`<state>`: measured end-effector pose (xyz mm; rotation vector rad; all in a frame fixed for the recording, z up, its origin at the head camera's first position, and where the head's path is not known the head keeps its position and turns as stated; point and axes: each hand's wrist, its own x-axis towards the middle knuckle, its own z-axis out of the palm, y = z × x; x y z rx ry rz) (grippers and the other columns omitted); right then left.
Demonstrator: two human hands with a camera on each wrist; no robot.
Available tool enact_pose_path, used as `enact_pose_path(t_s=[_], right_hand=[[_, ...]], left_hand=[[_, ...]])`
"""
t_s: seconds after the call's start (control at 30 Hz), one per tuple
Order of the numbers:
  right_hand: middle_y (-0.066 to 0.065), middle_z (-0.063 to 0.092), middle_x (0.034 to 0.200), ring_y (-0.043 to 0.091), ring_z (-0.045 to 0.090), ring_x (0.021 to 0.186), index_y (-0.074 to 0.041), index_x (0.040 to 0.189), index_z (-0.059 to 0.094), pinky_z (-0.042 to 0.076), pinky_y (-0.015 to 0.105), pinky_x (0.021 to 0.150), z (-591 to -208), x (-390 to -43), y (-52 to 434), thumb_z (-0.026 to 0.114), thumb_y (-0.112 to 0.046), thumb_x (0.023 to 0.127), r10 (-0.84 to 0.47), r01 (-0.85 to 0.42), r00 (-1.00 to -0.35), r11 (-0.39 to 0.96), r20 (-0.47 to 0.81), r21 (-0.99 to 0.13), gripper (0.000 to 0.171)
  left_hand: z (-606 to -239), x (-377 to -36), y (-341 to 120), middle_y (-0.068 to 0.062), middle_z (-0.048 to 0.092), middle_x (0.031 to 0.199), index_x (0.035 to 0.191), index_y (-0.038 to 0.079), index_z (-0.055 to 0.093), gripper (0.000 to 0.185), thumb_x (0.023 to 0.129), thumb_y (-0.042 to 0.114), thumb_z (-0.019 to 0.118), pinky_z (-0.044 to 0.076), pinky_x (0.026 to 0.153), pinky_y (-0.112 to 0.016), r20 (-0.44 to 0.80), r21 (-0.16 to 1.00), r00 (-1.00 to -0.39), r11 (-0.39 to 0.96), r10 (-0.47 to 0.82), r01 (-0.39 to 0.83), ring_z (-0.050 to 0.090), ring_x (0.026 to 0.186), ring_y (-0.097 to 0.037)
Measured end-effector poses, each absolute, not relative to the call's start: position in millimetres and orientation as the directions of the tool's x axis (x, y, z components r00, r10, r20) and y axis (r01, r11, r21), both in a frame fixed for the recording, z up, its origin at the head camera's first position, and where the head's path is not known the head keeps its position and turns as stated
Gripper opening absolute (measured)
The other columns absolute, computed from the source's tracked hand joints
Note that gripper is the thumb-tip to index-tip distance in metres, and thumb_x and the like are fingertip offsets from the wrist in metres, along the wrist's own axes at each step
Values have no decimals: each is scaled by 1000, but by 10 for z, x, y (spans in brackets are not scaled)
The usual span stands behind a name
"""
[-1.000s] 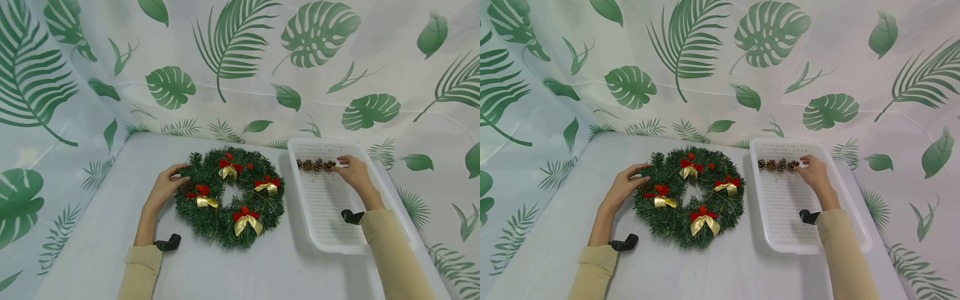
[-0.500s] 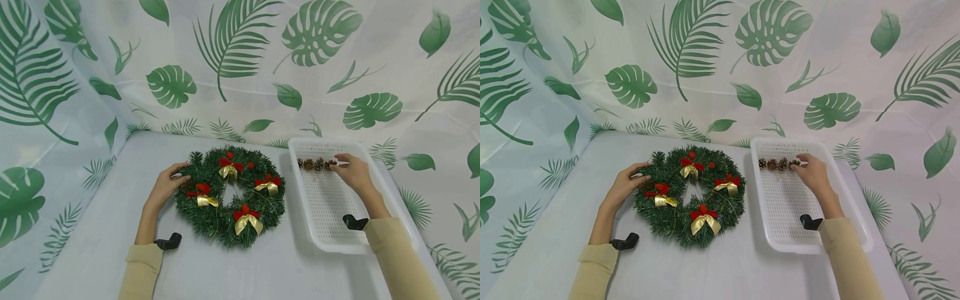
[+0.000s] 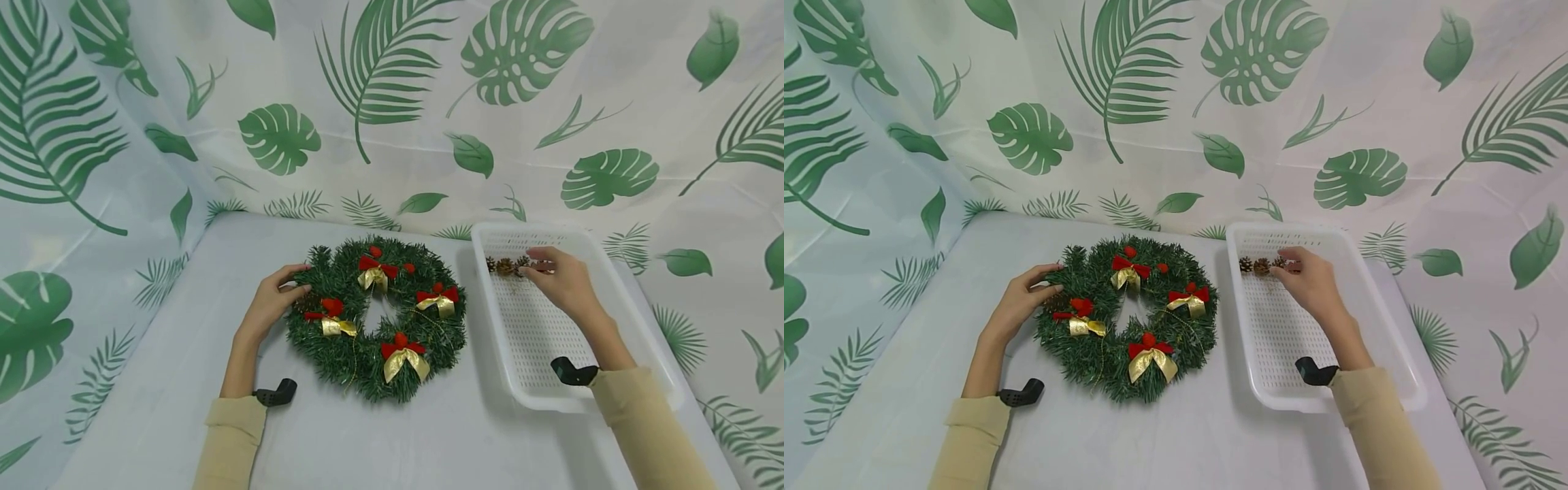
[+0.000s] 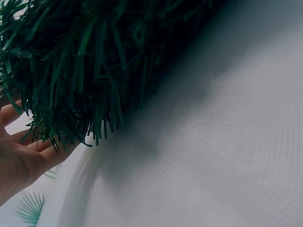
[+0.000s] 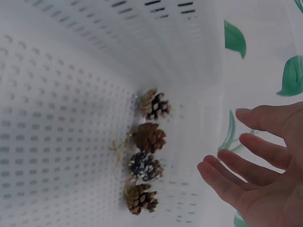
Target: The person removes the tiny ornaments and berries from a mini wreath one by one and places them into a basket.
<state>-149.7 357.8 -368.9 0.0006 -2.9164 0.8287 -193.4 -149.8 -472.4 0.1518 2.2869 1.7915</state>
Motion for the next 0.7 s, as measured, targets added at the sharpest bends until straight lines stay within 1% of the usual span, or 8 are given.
enact_pose_path(t_s=[0.2, 0.43, 0.6, 0.67, 0.7], right_hand=[[34, 63, 129, 52, 66, 113, 7, 135, 60, 56, 61, 86, -3630, -1443, 3453, 68, -20, 101, -3, -72, -992, 841, 129, -536, 44], [33, 65, 127, 51, 66, 113, 6, 132, 62, 56, 59, 90, -3578, -1367, 3311, 70, -19, 100, -20, -102, -988, 826, 151, -555, 41], [32, 66, 125, 50, 68, 111, 4, 132, 63, 56, 59, 89, -3544, -1332, 3226, 71, -20, 99, -37, -126, -985, 820, 168, -558, 41], [31, 67, 124, 49, 68, 110, 4, 131, 63, 56, 57, 88, -3538, -1317, 3196, 72, -19, 99, -49, -146, -982, 815, 184, -561, 41], [30, 68, 124, 48, 69, 110, 4, 130, 64, 58, 53, 88, -3537, -1312, 3180, 72, -18, 98, -54, -156, -980, 813, 193, -562, 40]], left_hand=[[-4722, -1936, -1497, -14, 37, 163, 152, 16, 52, 51, 103, 19, 65, 47, 97, -49, -114, 968, -968, 243, 223, -58, 59, 131, -39], [-4723, -1936, -1504, -15, 36, 164, 152, 16, 51, 51, 103, 19, 65, 44, 107, -59, -109, 970, -967, 238, 231, -52, 56, 134, -41], [-4732, -1933, -1508, -15, 36, 164, 153, 15, 51, 51, 103, 18, 64, 44, 108, -60, -104, 970, -967, 240, 231, -47, 56, 134, -42], [-4729, -1930, -1507, -15, 36, 164, 153, 15, 51, 51, 103, 18, 64, 44, 108, -60, -105, 970, -967, 240, 231, -48, 56, 133, -42], [-4727, -1929, -1506, -15, 36, 164, 153, 15, 51, 52, 103, 18, 64, 44, 108, -60, -106, 970, -967, 240, 231, -49, 56, 133, -41]])
